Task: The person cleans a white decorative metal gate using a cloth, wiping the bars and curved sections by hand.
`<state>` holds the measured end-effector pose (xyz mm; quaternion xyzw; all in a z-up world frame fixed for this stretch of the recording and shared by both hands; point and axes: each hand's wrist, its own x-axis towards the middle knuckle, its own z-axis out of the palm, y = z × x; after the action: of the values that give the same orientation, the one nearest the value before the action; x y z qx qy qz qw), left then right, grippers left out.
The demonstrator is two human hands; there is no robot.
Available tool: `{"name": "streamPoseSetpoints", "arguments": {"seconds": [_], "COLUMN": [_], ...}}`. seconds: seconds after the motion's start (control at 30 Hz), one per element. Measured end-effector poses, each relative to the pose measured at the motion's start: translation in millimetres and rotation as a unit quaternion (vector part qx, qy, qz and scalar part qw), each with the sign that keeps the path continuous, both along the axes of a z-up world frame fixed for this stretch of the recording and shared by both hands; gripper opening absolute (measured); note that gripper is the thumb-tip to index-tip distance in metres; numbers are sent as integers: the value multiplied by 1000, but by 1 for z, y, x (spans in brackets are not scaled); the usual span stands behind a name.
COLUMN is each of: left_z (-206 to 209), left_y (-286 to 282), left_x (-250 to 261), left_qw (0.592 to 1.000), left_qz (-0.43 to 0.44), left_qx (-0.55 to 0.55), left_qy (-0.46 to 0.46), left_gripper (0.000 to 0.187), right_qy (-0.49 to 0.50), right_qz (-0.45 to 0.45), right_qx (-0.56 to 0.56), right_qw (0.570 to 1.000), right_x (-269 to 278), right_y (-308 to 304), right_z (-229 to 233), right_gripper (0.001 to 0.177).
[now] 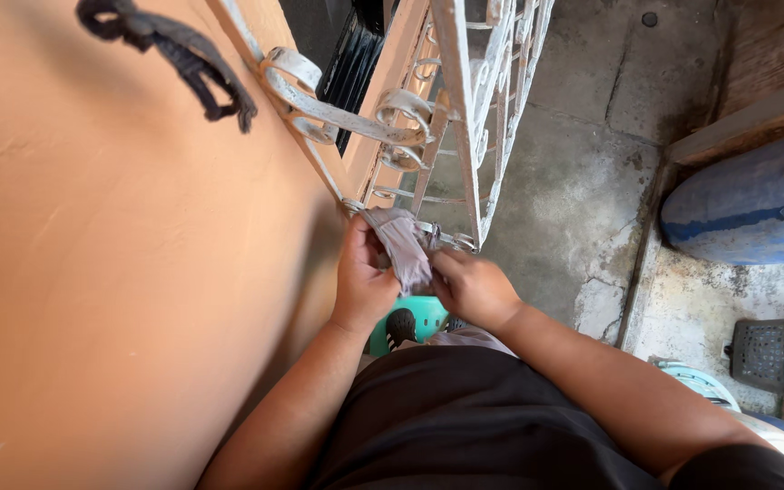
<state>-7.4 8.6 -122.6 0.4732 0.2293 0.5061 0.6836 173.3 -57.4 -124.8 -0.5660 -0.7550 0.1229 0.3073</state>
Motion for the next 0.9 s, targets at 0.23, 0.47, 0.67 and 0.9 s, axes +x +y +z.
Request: {"name": "streamPoseSetpoints", "arguments": {"seconds": [0.23,0.47,0.67,0.9], "left_z": [-2,-45,-13,33], "left_y": [5,5,11,16], "left_x": [-3,-3,1,46], "left_qw": [998,984,996,974], "left_qz": [59,90,57,99], "left_qx": [-22,-150,-59,164], "left_qy": [-5,-19,40,123], "left_gripper": [52,27,22,20], "right_qy": [-130,-83,16,392], "right_qz": [-70,20,-41,31], "right_qx": [-99,-133,-59,29], "right_qw": [984,987,997,919], "right_x": [-7,-5,25,8], "right_y": [-3,-2,-12,25], "right_z": [20,26,47,68], "right_gripper": [38,14,25,53]}}
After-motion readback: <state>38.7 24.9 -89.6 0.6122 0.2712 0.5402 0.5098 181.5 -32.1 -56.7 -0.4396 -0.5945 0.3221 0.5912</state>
